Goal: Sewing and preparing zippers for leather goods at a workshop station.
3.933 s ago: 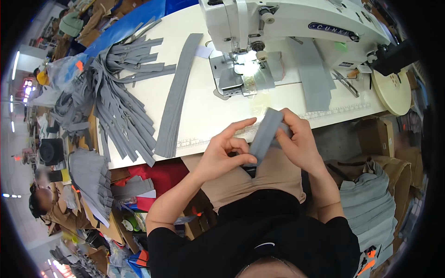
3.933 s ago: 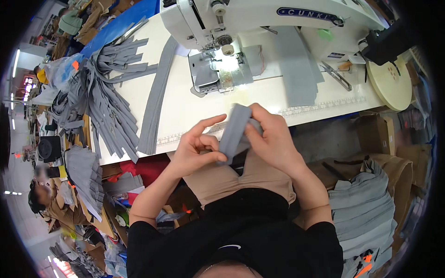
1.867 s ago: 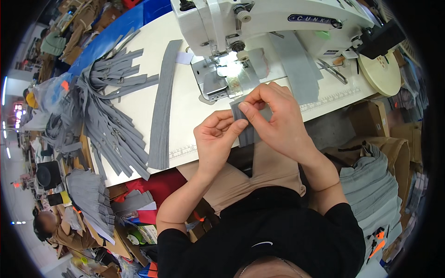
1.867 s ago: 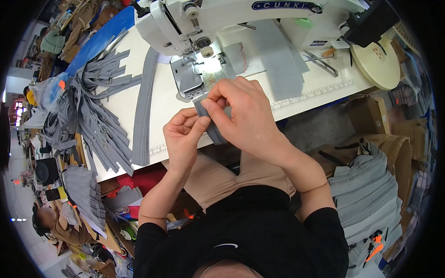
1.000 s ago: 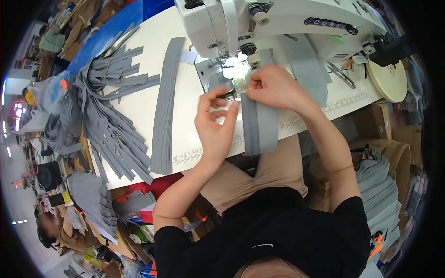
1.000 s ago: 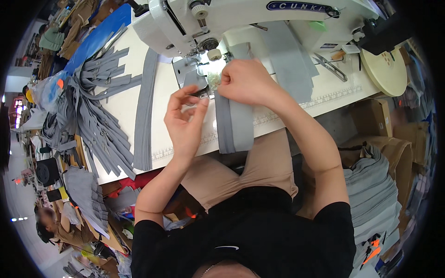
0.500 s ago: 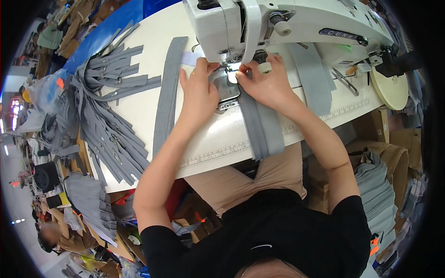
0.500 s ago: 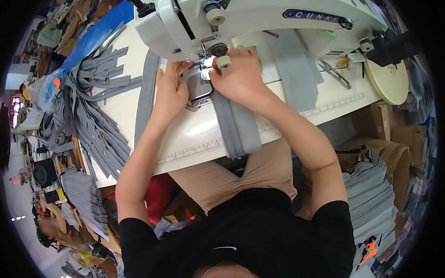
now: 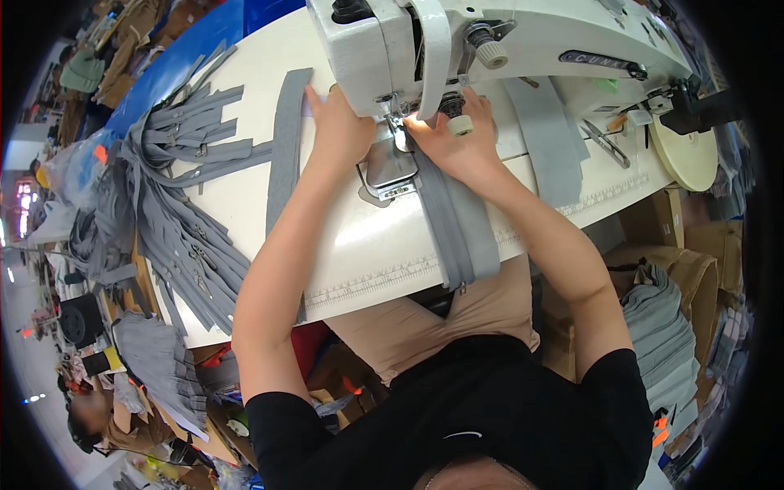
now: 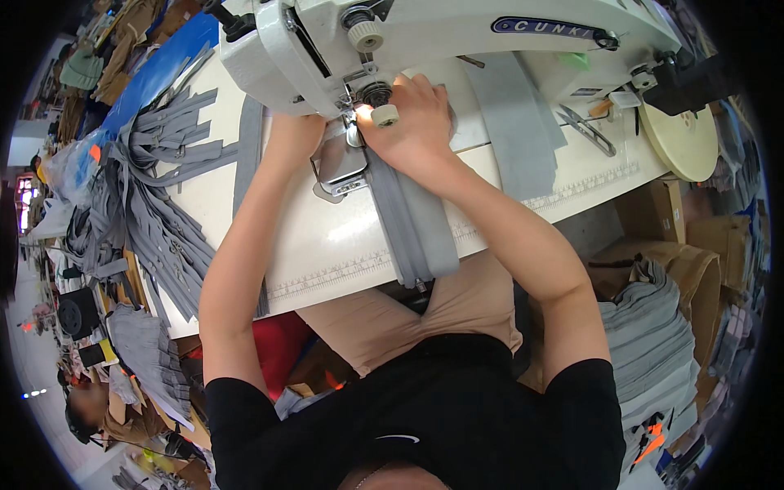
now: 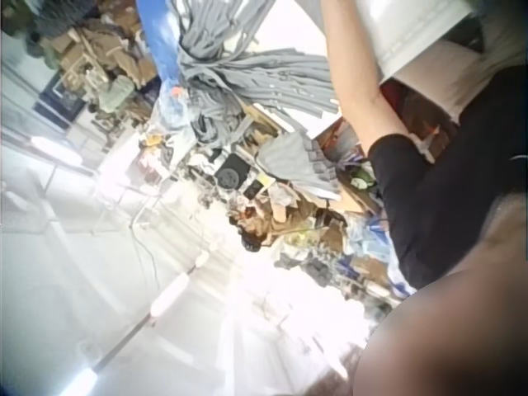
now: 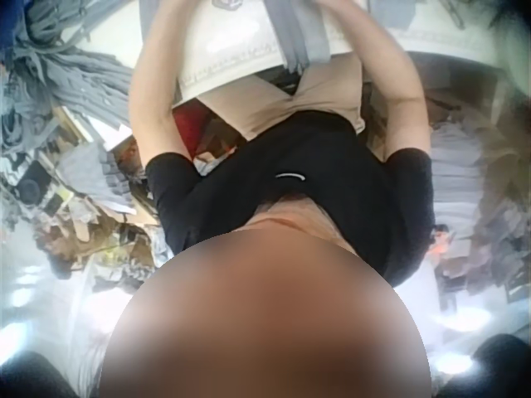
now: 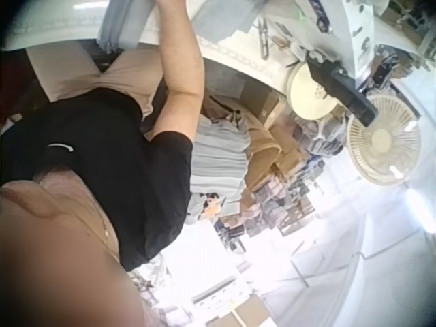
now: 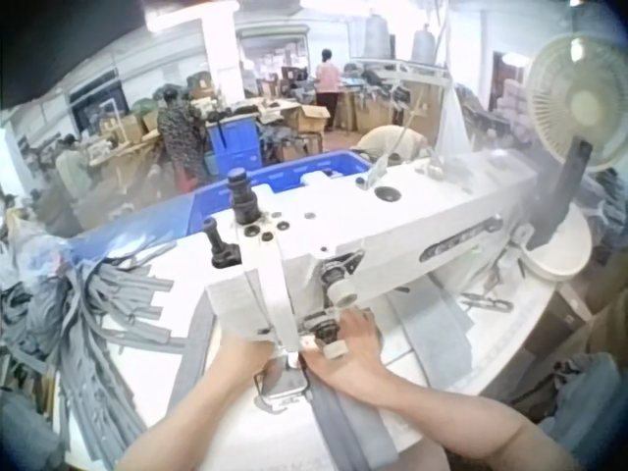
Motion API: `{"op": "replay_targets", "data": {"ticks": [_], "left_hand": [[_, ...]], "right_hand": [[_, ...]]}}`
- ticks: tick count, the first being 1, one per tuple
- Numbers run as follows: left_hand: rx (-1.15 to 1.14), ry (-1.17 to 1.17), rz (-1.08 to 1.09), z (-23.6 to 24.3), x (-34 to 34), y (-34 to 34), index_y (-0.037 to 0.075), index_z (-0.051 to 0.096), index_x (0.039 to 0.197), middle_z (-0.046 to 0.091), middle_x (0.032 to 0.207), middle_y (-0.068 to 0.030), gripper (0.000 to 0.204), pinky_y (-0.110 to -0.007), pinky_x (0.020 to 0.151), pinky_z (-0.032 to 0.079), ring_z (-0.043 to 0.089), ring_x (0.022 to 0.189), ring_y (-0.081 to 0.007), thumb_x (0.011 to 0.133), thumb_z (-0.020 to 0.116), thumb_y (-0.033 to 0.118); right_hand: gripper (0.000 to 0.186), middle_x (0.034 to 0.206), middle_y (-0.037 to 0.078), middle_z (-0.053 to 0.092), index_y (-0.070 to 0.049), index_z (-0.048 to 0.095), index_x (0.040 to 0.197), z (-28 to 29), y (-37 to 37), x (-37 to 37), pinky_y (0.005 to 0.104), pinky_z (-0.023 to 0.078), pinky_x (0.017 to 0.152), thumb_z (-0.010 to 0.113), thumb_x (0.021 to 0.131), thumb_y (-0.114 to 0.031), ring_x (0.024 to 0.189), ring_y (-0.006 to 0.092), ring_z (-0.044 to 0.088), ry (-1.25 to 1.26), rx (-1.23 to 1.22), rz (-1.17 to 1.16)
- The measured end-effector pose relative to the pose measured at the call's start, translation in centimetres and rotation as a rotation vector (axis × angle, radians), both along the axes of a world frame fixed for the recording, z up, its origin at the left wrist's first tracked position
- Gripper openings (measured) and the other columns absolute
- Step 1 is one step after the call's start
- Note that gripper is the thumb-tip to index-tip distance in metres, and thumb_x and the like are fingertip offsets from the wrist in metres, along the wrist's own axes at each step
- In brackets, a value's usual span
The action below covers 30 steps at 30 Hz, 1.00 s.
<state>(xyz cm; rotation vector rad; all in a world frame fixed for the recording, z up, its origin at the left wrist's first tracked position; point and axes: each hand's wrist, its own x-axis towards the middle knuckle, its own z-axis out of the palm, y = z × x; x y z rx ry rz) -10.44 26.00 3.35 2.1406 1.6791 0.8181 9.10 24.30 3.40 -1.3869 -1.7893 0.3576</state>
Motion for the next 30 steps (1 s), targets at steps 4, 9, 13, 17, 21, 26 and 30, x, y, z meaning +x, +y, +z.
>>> {"op": "replay_targets", "data": {"ticks": [4,9,13,17,21,26,30], "left_hand": [[-0.016,-0.372,0.213,4.1,-0.5,-3.7,0.003,0.069,0.118,0.071,0.106,-0.0176,0.03,-0.052,0.11,0.04,0.064,0.11,-0.0356,0.089,0.062,-0.001],[0.126,-0.203,0.409,4.0,-6.2,-6.9,0.001,0.069,0.121,0.069,0.108,-0.0147,0.035,-0.041,0.092,0.052,0.063,0.103,-0.0313,0.089,0.076,0.015],[0.023,0.069,0.476,2.6,-7.5,-8.6,-0.003,0.07,0.12,0.067,0.108,-0.0132,0.058,-0.038,0.091,0.052,0.064,0.101,-0.0291,0.08,0.088,0.035],[0.01,-0.098,0.527,2.8,-7.0,-8.9,-0.003,0.072,0.124,0.068,0.108,-0.0132,0.059,-0.038,0.088,0.053,0.065,0.097,-0.0275,0.08,0.089,0.033],[0.051,-0.083,0.559,3.0,-6.7,-9.4,-0.001,0.072,0.128,0.069,0.111,-0.0118,0.058,-0.036,0.087,0.054,0.065,0.095,-0.0256,0.08,0.089,0.029],[0.162,-0.093,0.558,2.7,-6.6,-9.5,0.0,0.074,0.121,0.069,0.108,-0.01,0.052,-0.035,0.083,0.054,0.065,0.089,-0.0231,0.08,0.089,0.028],[0.021,-0.26,0.633,3.6,-6.4,-9.9,0.001,0.07,0.105,0.071,0.089,-0.0071,0.035,-0.03,0.067,0.052,0.062,0.072,-0.0133,0.09,0.084,0.028]], "right_hand": [[0.032,0.093,0.01,0.06,-0.006,0.067,0.088,-1.3,0.3,0.2,0.0437,0.04,0.095,0.077,0.081,-0.035,0.098,0.0301,0.055,-0.023,0.076,-0.009],[0.038,0.099,0.011,0.059,-0.002,0.063,0.097,-1.7,0.1,0.0,0.0451,0.04,0.096,0.076,0.083,-0.034,0.102,0.0316,0.053,-0.098,0.09,-0.02],[0.04,0.102,0.013,0.059,0.002,0.063,0.095,0.0,-0.8,0.6,0.0471,0.042,0.098,0.075,0.087,-0.035,0.103,0.0341,0.055,-0.113,0.079,-0.027],[0.039,0.114,0.016,0.063,0.005,0.067,0.102,2.9,-2.3,2.7,0.0482,0.042,0.098,0.074,0.091,-0.031,0.107,0.0349,0.057,-0.332,0.186,0.103],[0.039,0.124,0.018,0.064,0.006,0.069,0.11,5.0,-4.2,3.7,0.0488,0.042,0.098,0.073,0.09,-0.027,0.112,0.036,0.057,-0.406,0.202,0.163],[0.035,0.124,0.017,0.064,0.003,0.07,0.11,5.5,-6.3,3.3,0.0498,0.042,0.099,0.076,0.087,-0.024,0.114,0.0359,0.057,-0.349,0.281,0.189],[0.036,0.117,0.015,0.067,0.0,0.071,0.11,6.2,-8.0,1.7,0.0478,0.044,0.096,0.079,0.087,-0.026,0.107,0.0338,0.06,-0.243,0.274,0.246]]}}
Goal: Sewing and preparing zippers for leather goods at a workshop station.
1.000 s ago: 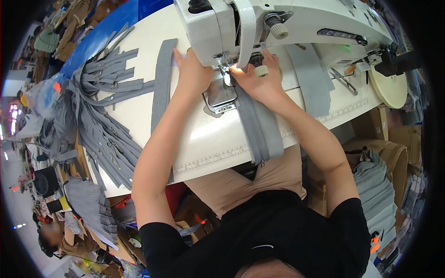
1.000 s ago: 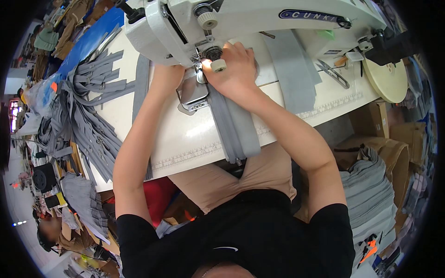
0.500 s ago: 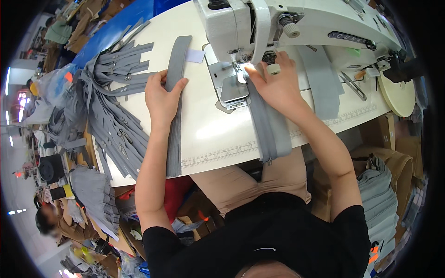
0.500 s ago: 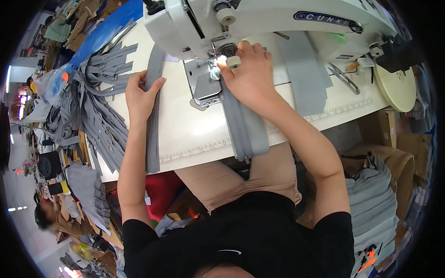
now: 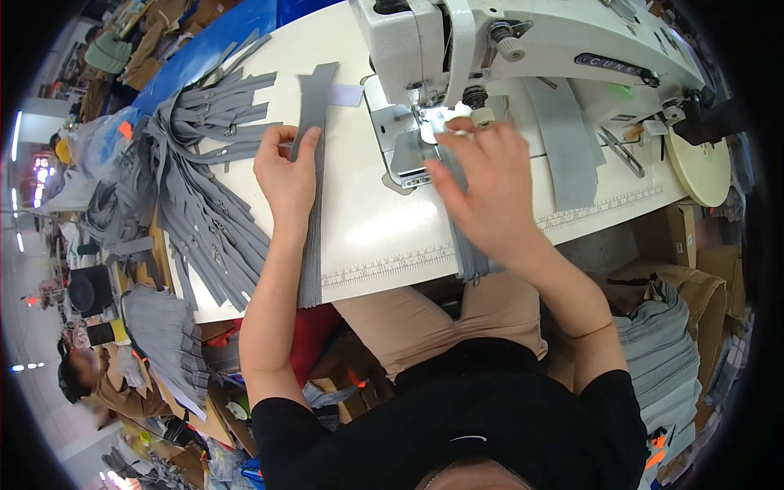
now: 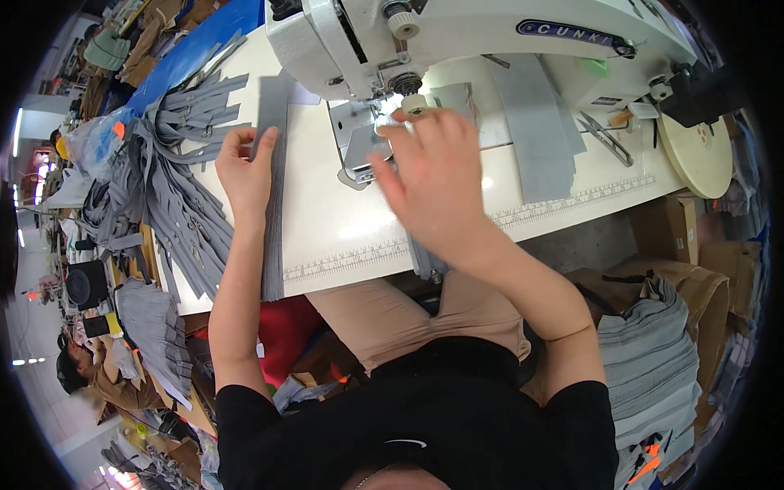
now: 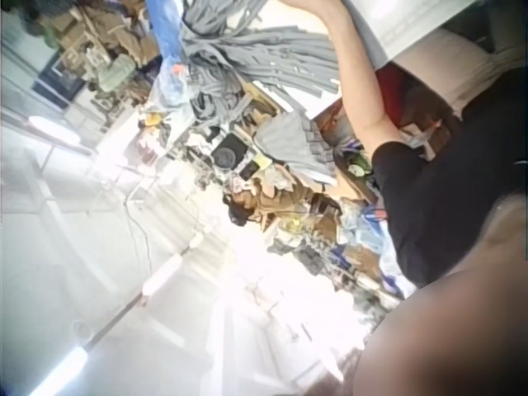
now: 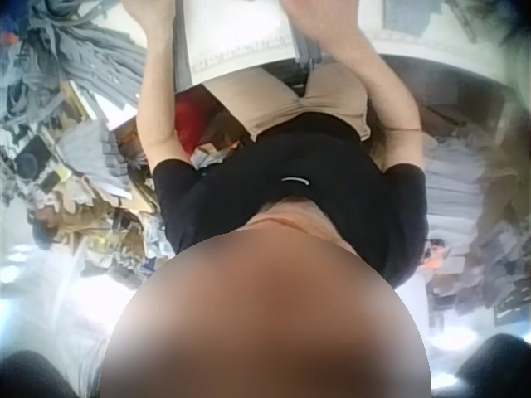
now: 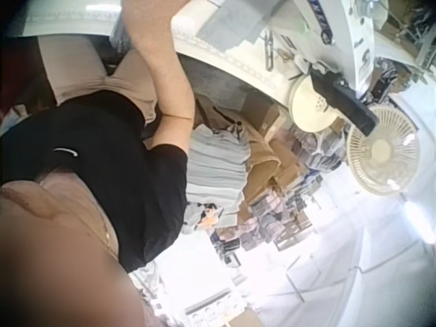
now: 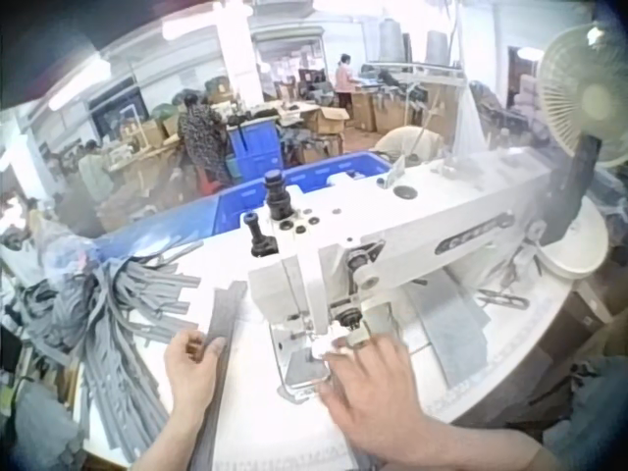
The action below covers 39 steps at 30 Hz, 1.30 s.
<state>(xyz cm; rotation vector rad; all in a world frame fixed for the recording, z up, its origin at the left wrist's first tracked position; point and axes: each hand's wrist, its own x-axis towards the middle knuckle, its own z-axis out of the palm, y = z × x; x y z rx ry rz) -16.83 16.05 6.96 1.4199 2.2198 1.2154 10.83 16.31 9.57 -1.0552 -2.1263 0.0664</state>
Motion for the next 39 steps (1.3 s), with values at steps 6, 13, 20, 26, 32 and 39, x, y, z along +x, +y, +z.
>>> {"op": "replay_targets", "data": {"ticks": [6,13,20,26,32,39], "left_hand": [[-0.039,-1.16,-0.185,3.4,8.4,-2.0,0.008,0.056,0.111,0.075,0.093,-0.0107,0.021,-0.027,0.065,0.051,0.059,0.067,-0.0105,0.11,0.059,0.029],[-0.048,-1.12,-0.233,2.8,6.7,-2.0,0.01,0.061,0.11,0.077,0.097,-0.0097,0.022,-0.029,0.068,0.052,0.061,0.073,-0.0103,0.113,0.052,0.03],[-0.169,-1.098,-0.362,2.5,10.4,-4.9,0.004,0.074,0.098,0.068,0.083,0.0014,0.015,-0.02,0.059,0.043,0.058,0.067,-0.0047,0.101,0.074,0.019],[-0.195,-1.228,-0.38,2.1,11.3,-5.6,0.001,0.073,0.099,0.069,0.083,-0.0017,0.014,-0.023,0.061,0.057,0.064,0.065,-0.0078,0.097,0.079,0.014],[-0.242,-1.259,-0.425,1.9,11.0,-5.8,0.0,0.075,0.105,0.072,0.088,-0.0041,0.017,-0.024,0.068,0.062,0.067,0.069,-0.0093,0.097,0.077,0.014],[-0.211,-1.202,-0.469,2.2,11.1,-5.2,0.001,0.076,0.11,0.073,0.093,-0.0023,0.017,-0.02,0.065,0.053,0.063,0.078,-0.0056,0.098,0.077,0.014]], "right_hand": [[0.026,0.084,0.006,0.067,0.0,0.069,0.099,0.1,-2.7,-2.5,0.0316,0.046,0.066,0.079,0.095,-0.024,0.074,0.0148,0.059,0.439,-0.765,0.295],[0.03,0.064,0.005,0.058,0.0,0.066,0.083,2.3,-3.6,5.1,0.032,0.043,0.055,0.073,0.096,-0.026,0.057,0.0119,0.052,0.133,-1.385,0.556],[0.021,0.092,0.007,0.068,-0.005,0.069,0.105,1.9,-4.9,2.4,0.0376,0.054,0.067,0.076,0.091,-0.018,0.08,0.0249,0.065,0.245,-0.447,0.053],[0.021,0.097,0.007,0.067,-0.005,0.073,0.106,0.9,-5.3,1.1,0.0391,0.054,0.07,0.078,0.088,-0.016,0.089,0.0267,0.063,0.119,-0.102,-0.119],[0.016,0.09,0.01,0.072,-0.005,0.076,0.102,0.6,-5.5,0.9,0.0395,0.053,0.068,0.077,0.09,-0.015,0.082,0.0286,0.066,0.308,-0.332,-0.06],[0.01,0.082,0.013,0.07,-0.005,0.074,0.101,-0.2,-5.3,0.5,0.0415,0.051,0.065,0.072,0.094,-0.011,0.072,0.0331,0.065,0.503,-0.497,-0.04]]}}
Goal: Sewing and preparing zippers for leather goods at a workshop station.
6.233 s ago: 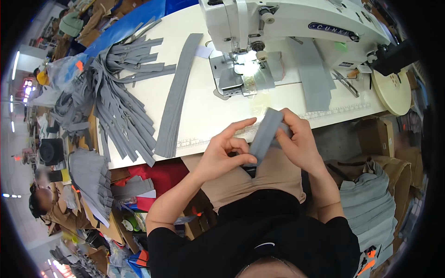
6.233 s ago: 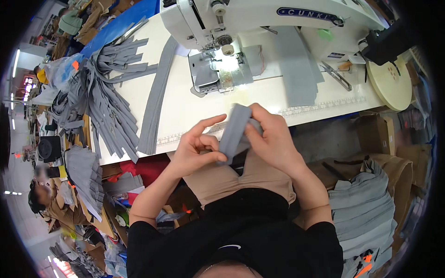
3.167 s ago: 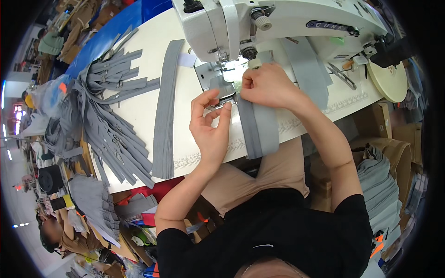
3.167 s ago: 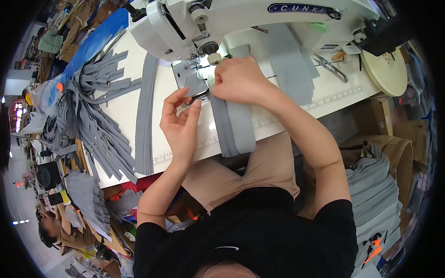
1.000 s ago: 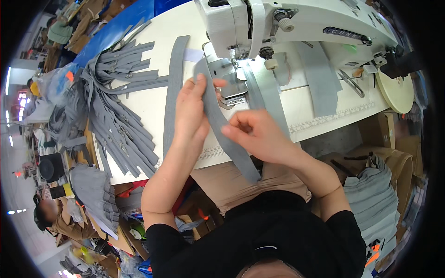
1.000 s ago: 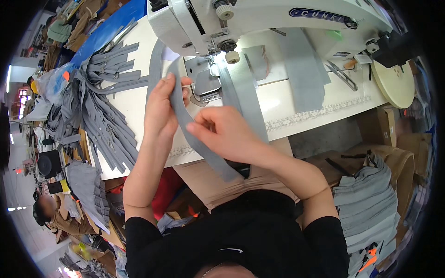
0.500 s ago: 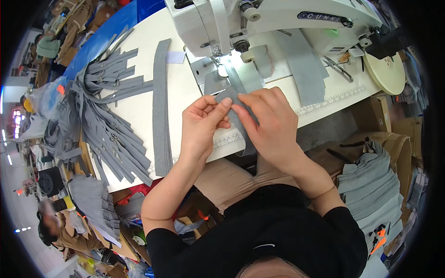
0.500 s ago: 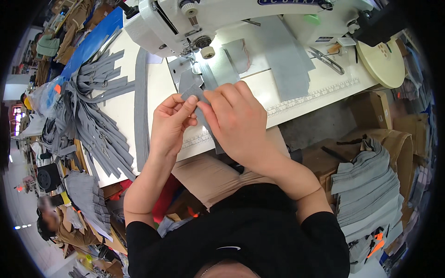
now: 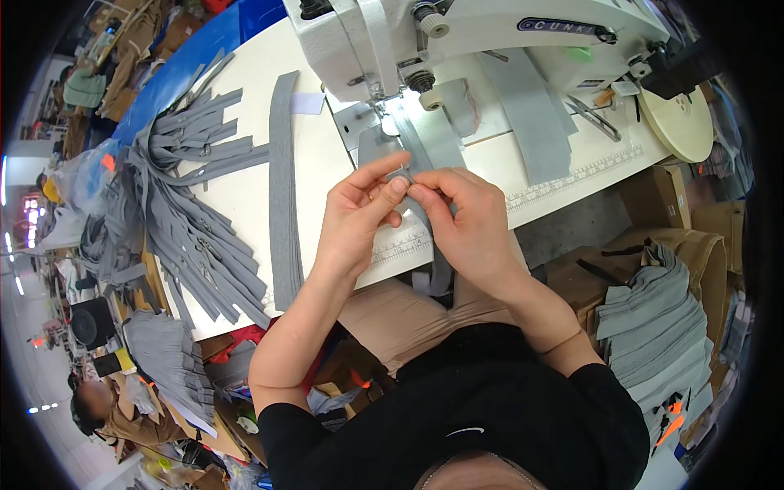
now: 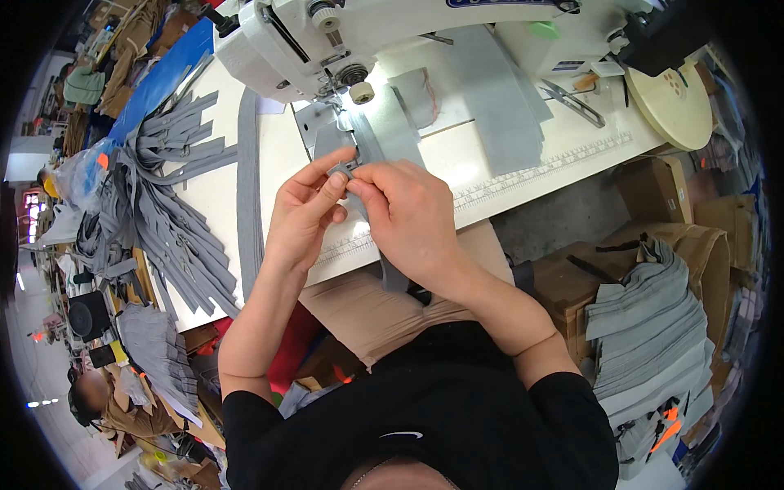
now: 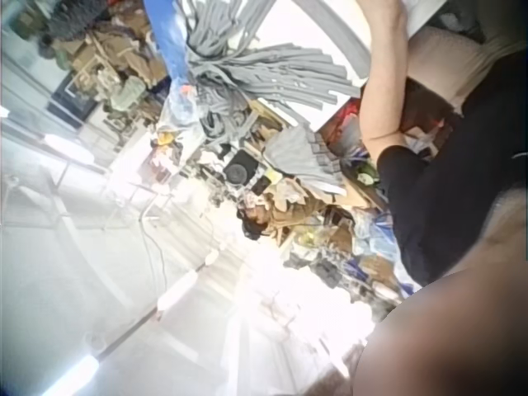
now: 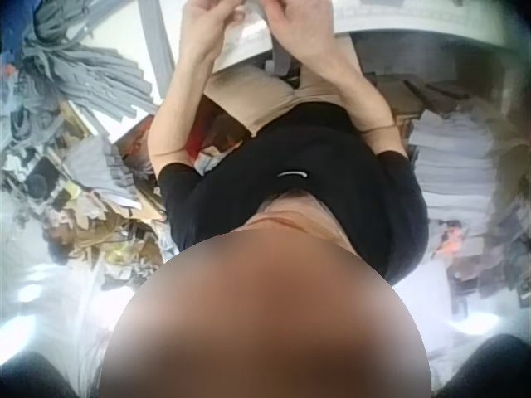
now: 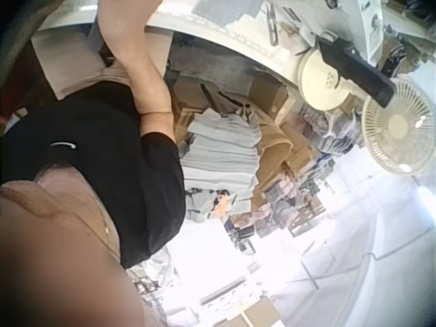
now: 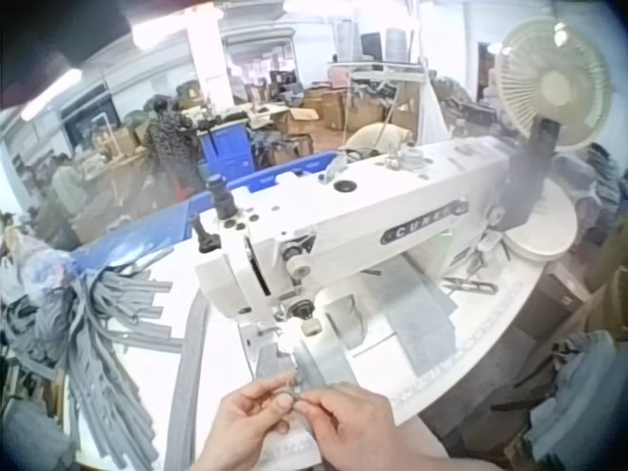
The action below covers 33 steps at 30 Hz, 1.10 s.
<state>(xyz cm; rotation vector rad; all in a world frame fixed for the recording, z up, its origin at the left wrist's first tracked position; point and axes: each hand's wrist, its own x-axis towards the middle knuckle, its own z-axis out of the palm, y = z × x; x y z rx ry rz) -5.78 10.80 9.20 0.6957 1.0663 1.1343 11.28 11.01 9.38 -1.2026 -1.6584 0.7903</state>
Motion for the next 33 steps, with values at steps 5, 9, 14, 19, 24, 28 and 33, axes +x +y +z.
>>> {"op": "replay_targets", "data": {"ticks": [5,9,14,19,24,28,33], "left_hand": [[0.07,0.031,-0.037,-0.3,-0.1,0.5,0.003,0.076,0.106,0.071,0.091,0.0001,0.014,-0.02,0.064,0.046,0.057,0.075,-0.0041,0.097,0.078,0.014],[0.117,0.153,0.072,-0.2,-0.1,0.7,0.003,0.074,0.102,0.069,0.086,0.0014,0.011,-0.022,0.063,0.042,0.055,0.072,-0.0042,0.098,0.076,0.014],[0.089,0.094,0.131,0.3,-0.2,1.2,0.004,0.075,0.104,0.066,0.081,0.0025,0.012,-0.02,0.061,0.038,0.054,0.07,-0.0038,0.1,0.073,0.015],[0.243,0.408,0.244,-0.6,-1.4,3.5,0.001,0.074,0.113,0.067,0.091,-0.0008,0.02,-0.02,0.061,0.039,0.055,0.074,-0.0058,0.099,0.073,0.015],[0.541,1.077,0.142,-1.8,-2.0,2.5,0.0,0.072,0.119,0.067,0.116,-0.0076,0.025,-0.029,0.079,0.045,0.06,0.096,-0.0197,0.096,0.071,0.01],[0.651,1.234,-0.011,-2.0,-1.3,1.5,0.002,0.071,0.123,0.065,0.129,-0.0121,0.03,-0.041,0.101,0.037,0.057,0.119,-0.0312,0.095,0.066,0.008],[0.769,1.412,-0.089,-2.3,-1.1,1.9,0.001,0.067,0.131,0.06,0.14,-0.0142,0.036,-0.045,0.104,0.034,0.053,0.13,-0.0318,0.096,0.064,0.006]], "right_hand": [[0.009,0.077,0.014,0.066,-0.003,0.068,0.096,0.9,0.5,0.2,0.0435,0.049,0.062,0.068,0.097,-0.012,0.072,0.0342,0.064,-0.09,0.09,0.075],[0.015,0.079,0.015,0.064,-0.002,0.065,0.096,1.1,0.3,0.8,0.044,0.048,0.063,0.064,0.102,-0.016,0.074,0.0347,0.062,-0.134,-0.112,0.2],[0.018,0.079,0.015,0.058,0.001,0.067,0.114,1.0,-0.2,0.6,0.0402,0.046,0.065,0.063,0.104,-0.014,0.072,0.0302,0.057,-0.198,-0.083,0.193],[0.033,0.083,0.007,0.063,0.002,0.069,0.125,-0.3,0.9,-1.2,0.0361,0.053,0.065,0.068,0.097,-0.016,0.081,0.0247,0.063,-0.469,0.25,-0.033],[0.036,0.085,0.006,0.063,0.004,0.069,0.124,-2.3,2.0,-2.3,0.0311,0.054,0.063,0.07,0.094,-0.016,0.082,0.0211,0.062,-0.701,0.363,-0.049],[0.032,0.086,0.007,0.063,0.0,0.069,0.12,-2.2,2.0,-2.8,0.0361,0.054,0.063,0.073,0.093,-0.017,0.082,0.0233,0.061,-0.674,0.313,-0.11],[0.025,0.086,0.007,0.059,-0.005,0.061,0.097,-1.6,1.9,-2.2,0.0315,0.055,0.065,0.078,0.087,-0.02,0.085,0.0238,0.061,-0.613,0.235,-0.135]]}}
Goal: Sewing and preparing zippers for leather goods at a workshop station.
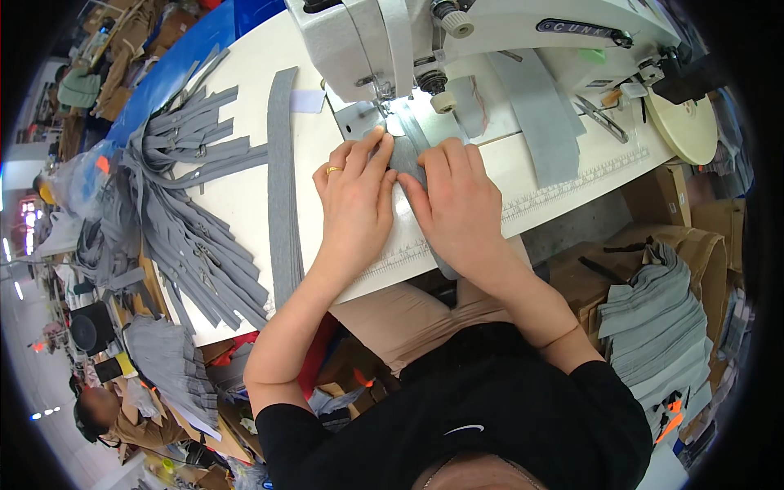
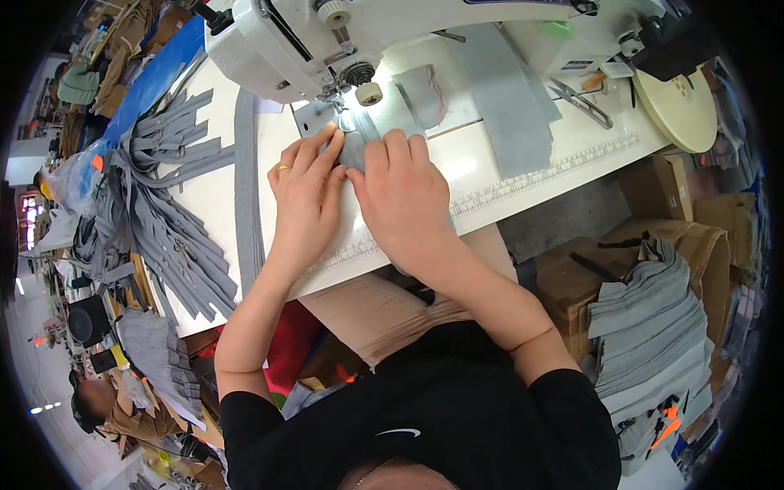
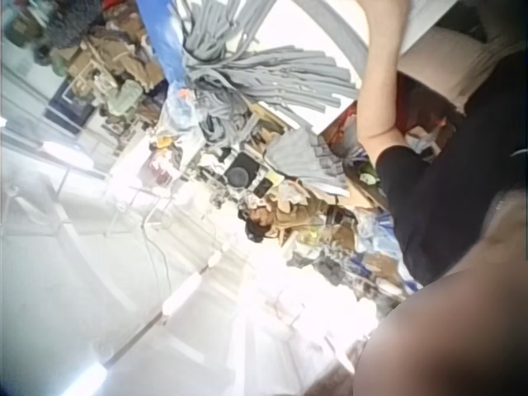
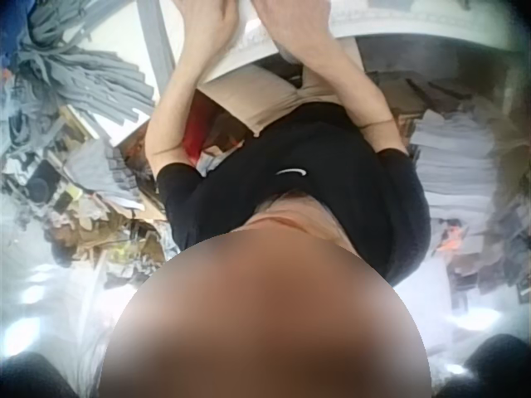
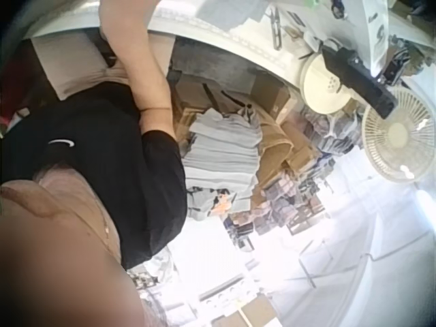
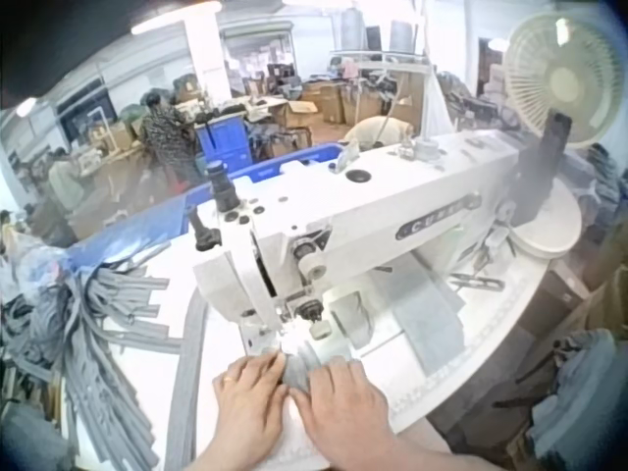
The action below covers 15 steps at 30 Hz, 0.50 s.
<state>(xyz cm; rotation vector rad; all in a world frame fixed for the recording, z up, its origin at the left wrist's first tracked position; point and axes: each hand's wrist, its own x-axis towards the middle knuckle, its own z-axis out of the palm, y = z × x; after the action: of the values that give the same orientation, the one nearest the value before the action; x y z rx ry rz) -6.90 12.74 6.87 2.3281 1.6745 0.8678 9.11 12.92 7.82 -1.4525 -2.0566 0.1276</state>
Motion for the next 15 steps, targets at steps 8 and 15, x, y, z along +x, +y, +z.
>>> {"op": "replay_targets", "data": {"ticks": [8,15], "left_hand": [[-0.095,-0.13,-0.001,0.0,0.0,0.2,0.001,0.066,0.133,0.06,0.14,-0.0119,0.037,-0.047,0.113,0.029,0.053,0.13,-0.0306,0.096,0.064,0.007],[-0.097,-0.095,-0.046,0.5,-0.6,-0.5,0.005,0.068,0.134,0.066,0.141,-0.0103,0.035,-0.06,0.125,0.011,0.052,0.144,-0.0299,0.1,0.064,0.011]], "right_hand": [[0.023,0.093,0.009,0.061,-0.005,0.061,0.099,-1.2,0.6,0.3,0.0376,0.055,0.071,0.077,0.088,-0.015,0.09,0.0273,0.061,0.129,-0.037,0.027],[0.013,0.071,0.008,0.07,-0.005,0.065,0.1,0.3,0.5,0.8,0.036,0.051,0.06,0.074,0.091,-0.007,0.064,0.0233,0.067,0.638,-0.509,0.002]]}}
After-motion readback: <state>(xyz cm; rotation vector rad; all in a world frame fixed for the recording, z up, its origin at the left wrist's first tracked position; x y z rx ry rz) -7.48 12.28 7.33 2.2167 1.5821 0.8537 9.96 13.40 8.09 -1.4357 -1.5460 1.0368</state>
